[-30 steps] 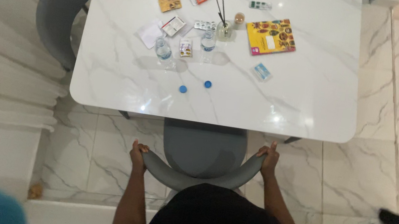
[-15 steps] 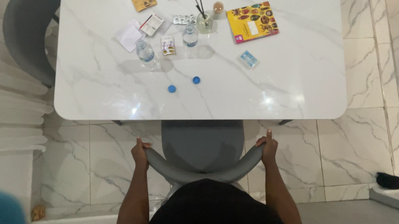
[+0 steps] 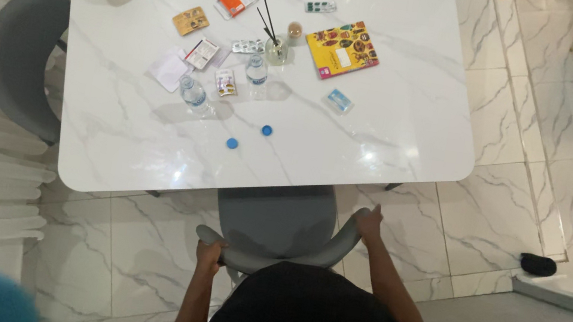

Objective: The person moves three chairs one by one from a living area to a white dining table.

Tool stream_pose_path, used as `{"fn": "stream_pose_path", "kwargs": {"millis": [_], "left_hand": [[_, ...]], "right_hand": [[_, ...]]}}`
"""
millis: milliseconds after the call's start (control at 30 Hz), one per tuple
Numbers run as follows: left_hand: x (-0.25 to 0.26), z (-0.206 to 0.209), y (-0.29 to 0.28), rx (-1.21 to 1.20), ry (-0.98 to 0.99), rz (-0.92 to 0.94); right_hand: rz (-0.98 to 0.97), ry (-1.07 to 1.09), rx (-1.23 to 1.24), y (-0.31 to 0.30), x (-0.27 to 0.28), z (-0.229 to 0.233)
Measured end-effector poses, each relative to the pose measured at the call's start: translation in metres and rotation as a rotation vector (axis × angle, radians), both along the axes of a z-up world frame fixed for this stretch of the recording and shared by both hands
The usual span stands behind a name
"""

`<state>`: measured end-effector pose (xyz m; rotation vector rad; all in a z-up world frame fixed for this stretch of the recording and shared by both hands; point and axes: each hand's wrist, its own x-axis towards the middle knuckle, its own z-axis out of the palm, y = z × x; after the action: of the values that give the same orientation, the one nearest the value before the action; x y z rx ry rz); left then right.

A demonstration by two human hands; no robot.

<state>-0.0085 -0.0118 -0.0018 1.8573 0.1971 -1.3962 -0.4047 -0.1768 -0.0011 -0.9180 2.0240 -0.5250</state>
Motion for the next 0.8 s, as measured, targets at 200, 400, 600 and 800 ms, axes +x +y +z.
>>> {"fn": "stream_pose_path", "kwargs": {"millis": [200, 400, 600, 800], "left_hand": [[0.004, 0.000, -0.008, -0.101, -0.109, -0.051], [0.008, 0.001, -0.020, -0.081, -0.096, -0.053], [0.011, -0.002, -0.021, -0.167, -0.142, -0.058], [0.012, -0.001, -0.022, -0.211, -0.208, -0.104]], "right_hand": [[-0.034, -0.064, 0.141, 0.012, 0.016, 0.012], [-0.144, -0.459, 0.476, 0.012, 0.010, 0.038], [-0.137, -0.428, 0.406, 0.016, 0.013, 0.038], [-0.132, -0.401, 0.373, 0.017, 0.017, 0.039]]}}
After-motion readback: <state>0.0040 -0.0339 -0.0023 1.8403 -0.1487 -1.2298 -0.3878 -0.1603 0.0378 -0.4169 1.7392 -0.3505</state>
